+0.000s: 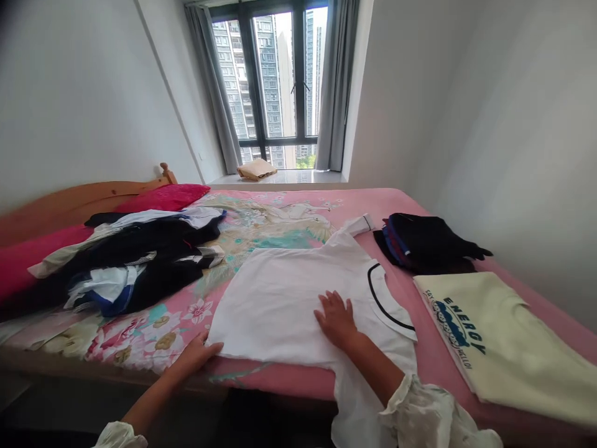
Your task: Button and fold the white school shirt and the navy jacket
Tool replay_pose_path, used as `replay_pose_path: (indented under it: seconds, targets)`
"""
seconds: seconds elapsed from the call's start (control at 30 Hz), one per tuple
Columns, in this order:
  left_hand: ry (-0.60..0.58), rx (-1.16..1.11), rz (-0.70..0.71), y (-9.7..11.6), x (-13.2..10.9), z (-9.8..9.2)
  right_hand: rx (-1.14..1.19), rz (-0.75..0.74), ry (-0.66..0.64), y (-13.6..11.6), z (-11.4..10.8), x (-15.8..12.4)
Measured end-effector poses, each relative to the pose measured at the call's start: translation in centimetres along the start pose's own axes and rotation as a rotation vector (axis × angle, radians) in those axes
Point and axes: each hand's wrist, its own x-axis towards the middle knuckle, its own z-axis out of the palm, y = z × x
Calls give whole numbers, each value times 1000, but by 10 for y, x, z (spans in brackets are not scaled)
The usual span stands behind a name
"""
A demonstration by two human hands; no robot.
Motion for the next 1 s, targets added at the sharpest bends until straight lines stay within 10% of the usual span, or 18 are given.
replay_pose_path:
  seconds: [0.3,0.4,0.53,0.63,0.8,1.0]
  targets:
    - [215,344,138,-29,-15,-7,45,119,-81,48,3,-76]
    - [317,325,515,5,-14,20,107,112,8,25,-11,-73]
    - [142,297,797,76,-12,84,220,-54,123,-23,-10,-57]
    - [17,474,723,92,-14,115,214,-68,36,-12,4,-57]
    - [40,769,524,39,-9,104,153,177,2,78,9,-91]
    - [18,834,396,32,6,94,366,159,422,130,-13,-103]
